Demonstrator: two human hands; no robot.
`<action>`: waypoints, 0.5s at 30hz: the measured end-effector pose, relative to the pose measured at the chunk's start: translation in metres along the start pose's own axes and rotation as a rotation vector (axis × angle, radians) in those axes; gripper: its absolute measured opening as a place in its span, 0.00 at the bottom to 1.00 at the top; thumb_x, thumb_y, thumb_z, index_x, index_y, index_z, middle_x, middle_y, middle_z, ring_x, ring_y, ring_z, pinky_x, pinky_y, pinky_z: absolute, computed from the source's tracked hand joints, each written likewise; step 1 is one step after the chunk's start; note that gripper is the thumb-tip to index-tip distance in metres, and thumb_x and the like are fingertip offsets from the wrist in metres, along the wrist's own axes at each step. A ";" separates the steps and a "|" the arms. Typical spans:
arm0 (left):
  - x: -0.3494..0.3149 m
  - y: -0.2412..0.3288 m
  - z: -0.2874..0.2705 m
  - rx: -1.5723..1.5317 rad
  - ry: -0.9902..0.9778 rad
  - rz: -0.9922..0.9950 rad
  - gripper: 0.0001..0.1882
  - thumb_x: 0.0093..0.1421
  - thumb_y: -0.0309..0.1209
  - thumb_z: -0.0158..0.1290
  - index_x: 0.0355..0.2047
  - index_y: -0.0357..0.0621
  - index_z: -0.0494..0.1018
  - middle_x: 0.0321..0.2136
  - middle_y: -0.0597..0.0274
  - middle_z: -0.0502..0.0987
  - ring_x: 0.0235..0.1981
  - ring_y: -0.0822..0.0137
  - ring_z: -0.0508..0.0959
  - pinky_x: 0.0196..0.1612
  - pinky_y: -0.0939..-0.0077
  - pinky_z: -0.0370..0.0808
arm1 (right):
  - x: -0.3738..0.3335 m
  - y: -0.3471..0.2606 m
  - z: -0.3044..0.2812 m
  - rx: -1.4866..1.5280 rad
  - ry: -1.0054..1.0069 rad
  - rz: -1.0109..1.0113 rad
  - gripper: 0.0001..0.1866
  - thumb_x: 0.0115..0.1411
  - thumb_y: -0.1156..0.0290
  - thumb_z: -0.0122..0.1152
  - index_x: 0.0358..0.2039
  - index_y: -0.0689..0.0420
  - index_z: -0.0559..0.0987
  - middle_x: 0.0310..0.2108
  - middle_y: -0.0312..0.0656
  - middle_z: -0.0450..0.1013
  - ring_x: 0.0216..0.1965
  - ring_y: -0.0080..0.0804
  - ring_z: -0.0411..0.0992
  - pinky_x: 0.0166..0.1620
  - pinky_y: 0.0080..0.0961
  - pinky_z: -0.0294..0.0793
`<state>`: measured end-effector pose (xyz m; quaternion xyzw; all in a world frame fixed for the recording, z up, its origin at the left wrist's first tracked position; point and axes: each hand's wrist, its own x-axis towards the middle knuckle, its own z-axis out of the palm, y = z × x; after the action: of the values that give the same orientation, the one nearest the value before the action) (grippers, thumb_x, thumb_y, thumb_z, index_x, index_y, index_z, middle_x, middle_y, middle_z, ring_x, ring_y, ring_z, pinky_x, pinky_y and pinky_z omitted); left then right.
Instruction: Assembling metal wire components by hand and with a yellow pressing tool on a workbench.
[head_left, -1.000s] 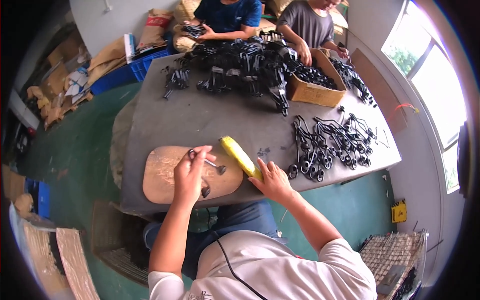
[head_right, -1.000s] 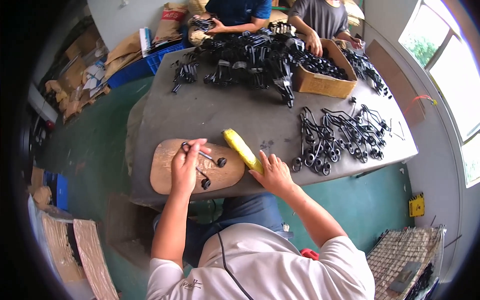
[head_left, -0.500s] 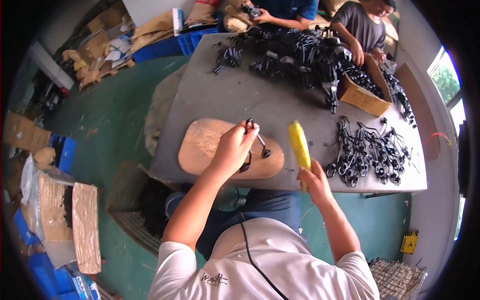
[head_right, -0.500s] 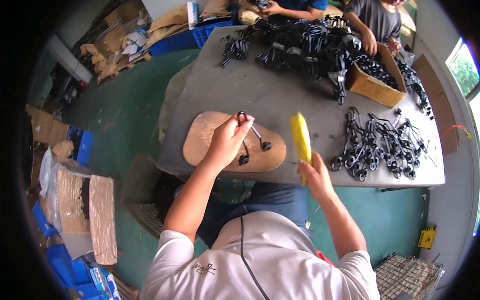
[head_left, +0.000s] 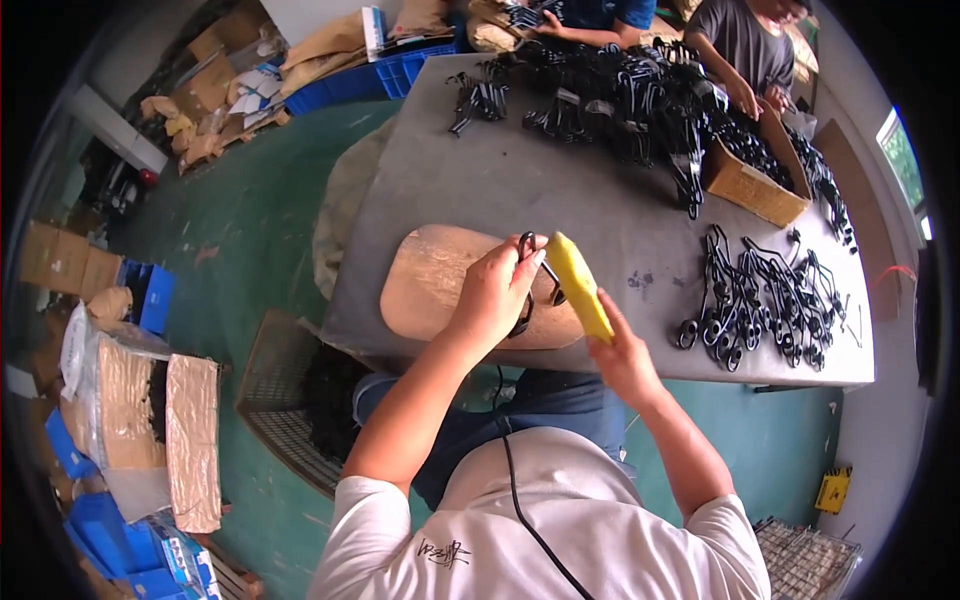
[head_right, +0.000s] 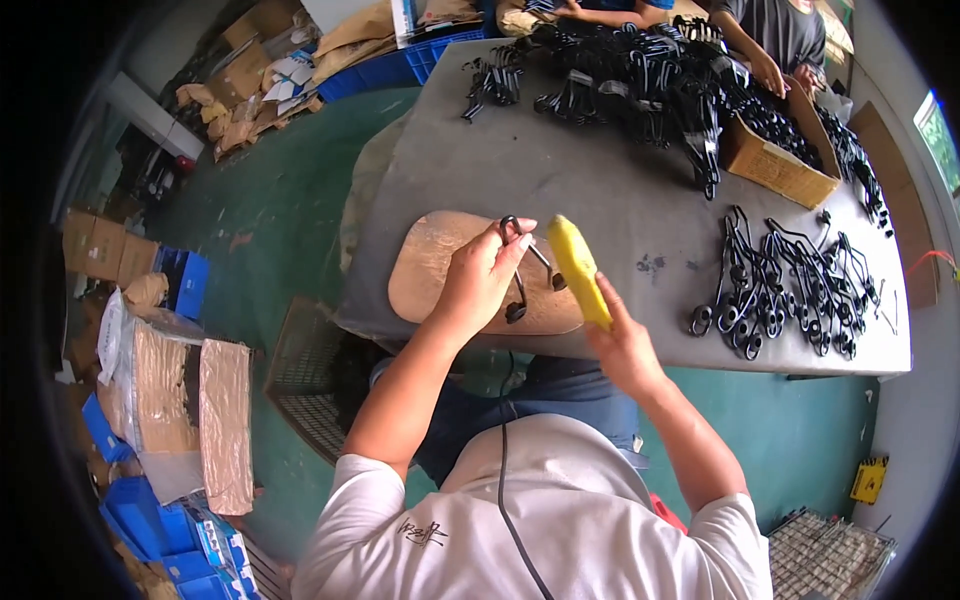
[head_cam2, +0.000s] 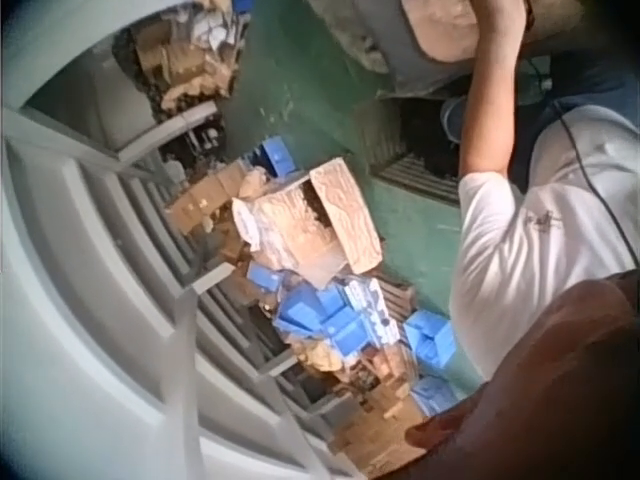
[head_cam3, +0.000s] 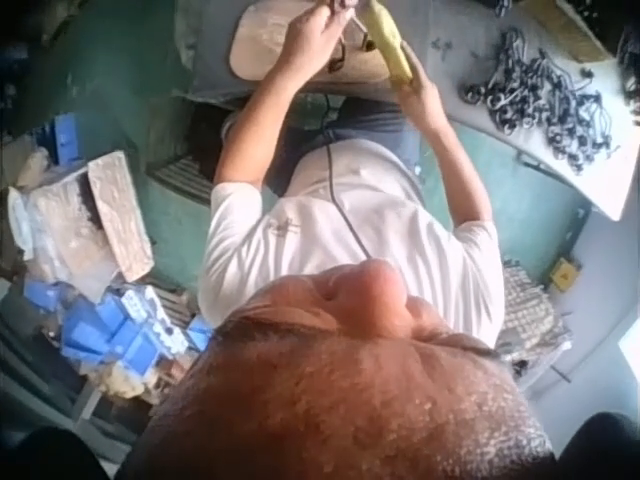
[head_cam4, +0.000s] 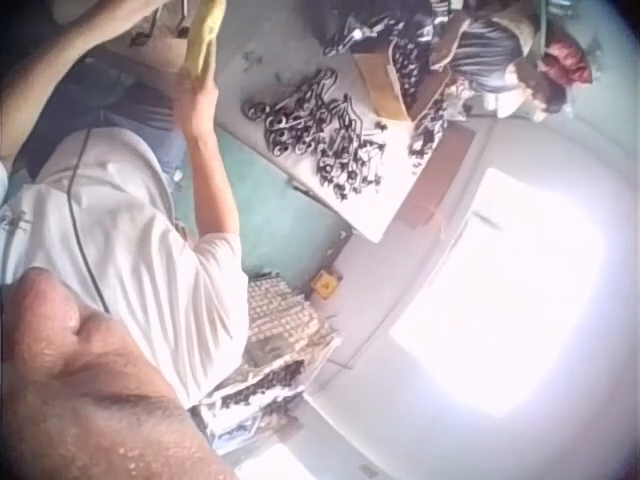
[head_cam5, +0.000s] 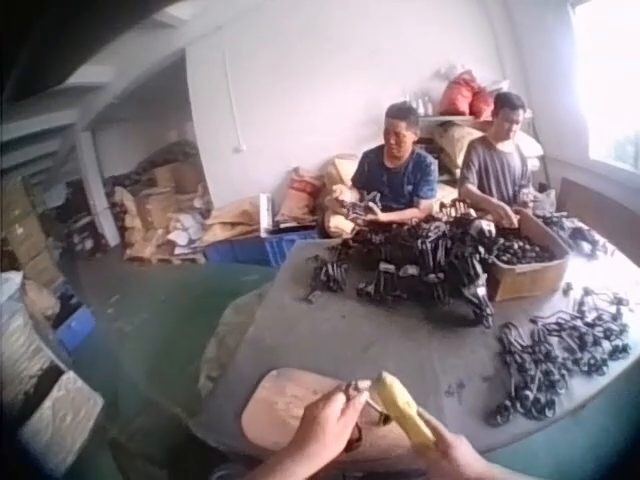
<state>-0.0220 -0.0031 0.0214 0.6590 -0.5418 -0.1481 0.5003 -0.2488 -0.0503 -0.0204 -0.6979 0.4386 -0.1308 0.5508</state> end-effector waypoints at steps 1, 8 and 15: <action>-0.003 0.002 0.001 -0.150 -0.013 -0.098 0.09 0.69 0.31 0.51 0.42 0.38 0.75 0.33 0.61 0.81 0.29 0.74 0.79 0.32 0.78 0.76 | -0.003 0.001 -0.003 -0.002 -0.004 -0.003 0.36 0.65 0.74 0.54 0.72 0.46 0.55 0.42 0.55 0.76 0.41 0.39 0.76 0.47 0.33 0.75; -0.027 0.015 0.008 -0.184 0.038 -0.044 0.09 0.67 0.30 0.55 0.38 0.39 0.67 0.30 0.64 0.77 0.30 0.77 0.79 0.32 0.81 0.76 | -0.049 -0.050 -0.026 0.114 0.256 -0.332 0.33 0.64 0.79 0.53 0.69 0.61 0.57 0.54 0.56 0.71 0.51 0.37 0.74 0.53 0.29 0.71; -0.022 0.017 0.017 -0.097 0.038 0.041 0.09 0.66 0.30 0.57 0.36 0.38 0.70 0.27 0.61 0.78 0.29 0.76 0.79 0.32 0.80 0.75 | -0.020 0.009 0.012 -0.290 0.158 -0.451 0.34 0.63 0.78 0.54 0.69 0.55 0.58 0.54 0.62 0.71 0.55 0.54 0.73 0.56 0.36 0.71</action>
<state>-0.0521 0.0088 0.0201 0.6254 -0.5378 -0.1511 0.5448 -0.2565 -0.0278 -0.0263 -0.8371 0.3281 -0.2398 0.3664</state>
